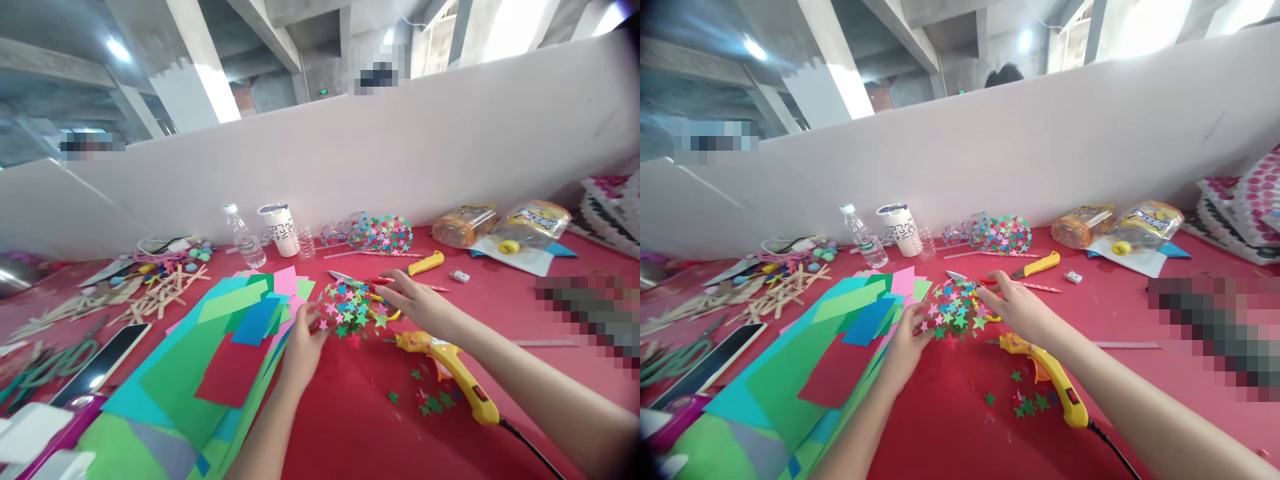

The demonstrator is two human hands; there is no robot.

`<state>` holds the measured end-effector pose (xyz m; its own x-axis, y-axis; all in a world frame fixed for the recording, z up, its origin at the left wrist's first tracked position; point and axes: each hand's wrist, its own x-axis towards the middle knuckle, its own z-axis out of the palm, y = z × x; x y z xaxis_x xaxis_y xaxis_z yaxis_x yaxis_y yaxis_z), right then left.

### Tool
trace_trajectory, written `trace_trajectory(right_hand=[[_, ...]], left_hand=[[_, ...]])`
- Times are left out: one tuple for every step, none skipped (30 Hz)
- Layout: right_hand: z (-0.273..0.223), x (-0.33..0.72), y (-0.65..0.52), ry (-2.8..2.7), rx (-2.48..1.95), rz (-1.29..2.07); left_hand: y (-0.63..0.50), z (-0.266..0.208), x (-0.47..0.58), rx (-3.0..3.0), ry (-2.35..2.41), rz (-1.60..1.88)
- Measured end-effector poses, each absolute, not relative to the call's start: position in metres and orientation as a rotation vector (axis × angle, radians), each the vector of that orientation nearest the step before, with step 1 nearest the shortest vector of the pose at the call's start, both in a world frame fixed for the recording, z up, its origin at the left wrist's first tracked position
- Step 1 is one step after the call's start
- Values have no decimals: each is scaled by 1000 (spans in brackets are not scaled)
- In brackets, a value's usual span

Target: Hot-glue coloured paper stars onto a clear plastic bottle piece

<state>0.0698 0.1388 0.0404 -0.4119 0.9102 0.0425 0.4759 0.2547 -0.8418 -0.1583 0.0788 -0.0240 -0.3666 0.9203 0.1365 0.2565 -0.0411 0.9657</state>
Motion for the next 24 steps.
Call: trace_trajectory(right_hand=[[38, 67, 140, -1947, -1251, 1138], [36, 65, 142, -1899, -1245, 1207], [34, 62, 142, -1854, -1236, 1262], [33, 60, 142, -1814, -1225, 1304], [32, 59, 142, -1780, -1212, 1335], [32, 57, 140, -1750, -1198, 1359], [33, 57, 138, -1723, -1183, 1380], [34, 56, 136, -1698, -1165, 1400], [36, 57, 134, -1676, -1145, 1418], [37, 58, 132, -1655, -1123, 1435], [39, 59, 131, -1639, -1104, 1446], [41, 61, 131, -1628, -1090, 1448], [42, 63, 131, -1623, -1084, 1438], [43, 65, 132, -1623, -1089, 1405], [45, 68, 132, -1623, -1102, 1346], [47, 70, 132, -1623, -1119, 1264], [49, 71, 131, -1625, -1133, 1167], [51, 72, 129, -1631, -1140, 1072], [53, 71, 126, -1649, -1135, 996], [55, 70, 121, -1680, -1118, 951], [56, 67, 115, -1726, -1092, 942], [57, 63, 109, -1777, -1062, 964], [56, 59, 104, -1816, -1038, 1002], [55, 54, 99, -1838, -1027, 1043]], left_hand=[[78, -25, -153, 1282, 1619, 1417], [77, -26, -148, 1301, 1600, 1403], [77, -27, -143, 1317, 1581, 1392], [76, -28, -139, 1329, 1558, 1380], [76, -28, -136, 1334, 1532, 1373], [76, -29, -133, 1331, 1500, 1371], [75, -29, -130, 1319, 1466, 1373], [74, -29, -128, 1298, 1431, 1379], [72, -28, -126, 1273, 1397, 1388], [71, -27, -124, 1252, 1368, 1394], [69, -25, -121, 1221, 1335, 1403], [67, -23, -118, 1173, 1295, 1418], [65, -22, -116, 1110, 1250, 1440], [64, -20, -113, 1037, 1208, 1469], [62, -20, -111, 962, 1178, 1499], [62, -20, -109, 895, 1162, 1526], [61, -20, -109, 851, 1167, 1548], [61, -22, -109, 847, 1203, 1566], [61, -25, -110, 868, 1257, 1576], [61, -28, -112, 902, 1319, 1579], [60, -31, -115, 946, 1381, 1576], [60, -36, -118, 992, 1440, 1568], [59, -40, -122, 1034, 1492, 1554], [58, -44, -126, 1073, 1531, 1537]])
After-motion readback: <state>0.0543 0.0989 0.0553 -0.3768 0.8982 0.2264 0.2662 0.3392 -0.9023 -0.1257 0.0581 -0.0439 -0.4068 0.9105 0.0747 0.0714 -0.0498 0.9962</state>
